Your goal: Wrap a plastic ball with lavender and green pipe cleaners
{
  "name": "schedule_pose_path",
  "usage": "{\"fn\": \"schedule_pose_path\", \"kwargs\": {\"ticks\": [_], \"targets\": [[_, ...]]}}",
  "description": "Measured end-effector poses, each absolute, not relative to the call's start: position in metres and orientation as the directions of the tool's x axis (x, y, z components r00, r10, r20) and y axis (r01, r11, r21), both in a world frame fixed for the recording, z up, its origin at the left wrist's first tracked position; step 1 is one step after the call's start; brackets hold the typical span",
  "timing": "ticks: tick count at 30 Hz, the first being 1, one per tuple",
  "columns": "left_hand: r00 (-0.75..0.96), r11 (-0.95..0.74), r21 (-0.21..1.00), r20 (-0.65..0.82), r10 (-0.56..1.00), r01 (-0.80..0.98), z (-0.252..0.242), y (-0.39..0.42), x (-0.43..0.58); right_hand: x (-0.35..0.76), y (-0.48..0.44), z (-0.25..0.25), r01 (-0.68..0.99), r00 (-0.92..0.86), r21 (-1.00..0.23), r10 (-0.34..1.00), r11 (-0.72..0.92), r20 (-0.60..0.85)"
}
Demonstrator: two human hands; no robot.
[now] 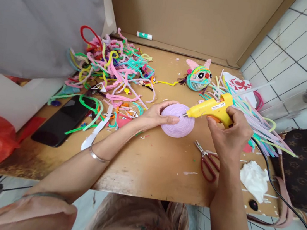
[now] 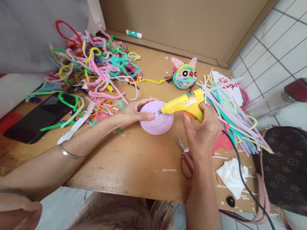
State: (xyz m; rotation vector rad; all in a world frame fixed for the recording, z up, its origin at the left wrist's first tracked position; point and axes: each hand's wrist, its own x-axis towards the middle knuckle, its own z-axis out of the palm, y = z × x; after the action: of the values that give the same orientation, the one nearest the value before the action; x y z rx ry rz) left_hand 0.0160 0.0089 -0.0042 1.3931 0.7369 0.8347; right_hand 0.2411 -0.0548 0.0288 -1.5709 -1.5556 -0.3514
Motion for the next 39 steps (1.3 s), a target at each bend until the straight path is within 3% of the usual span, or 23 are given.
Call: {"fn": "schedule_pose_path", "kwargs": {"ticks": [19,23,28,35,39], "targets": [[0.502,0.019,0.998,0.017,0.865,-0.068,-0.005,0.009,0.017,0.246,-0.060,0.034,0.941,0.102,-0.286,0.650,0.183,0.753],[0.510,0.000,0.998,0.029,0.860,-0.057,-0.002,0.008,0.016,0.247,-0.058,0.033,0.933,0.131,-0.319,0.667,0.168,0.733],[0.505,-0.006,0.998,0.033,0.863,-0.056,-0.002,0.008,0.016,0.244,-0.053,0.028,0.887,0.239,-0.449,0.724,0.108,0.647],[0.480,0.012,0.997,0.024,0.877,-0.071,-0.006,0.010,0.018,0.275,-0.038,0.009,0.774,0.507,-0.617,0.721,-0.142,0.471],[0.480,0.024,0.997,0.017,0.877,-0.078,-0.007,0.010,0.020,0.300,-0.032,-0.009,0.722,0.666,-0.535,0.650,-0.438,0.366]]}}
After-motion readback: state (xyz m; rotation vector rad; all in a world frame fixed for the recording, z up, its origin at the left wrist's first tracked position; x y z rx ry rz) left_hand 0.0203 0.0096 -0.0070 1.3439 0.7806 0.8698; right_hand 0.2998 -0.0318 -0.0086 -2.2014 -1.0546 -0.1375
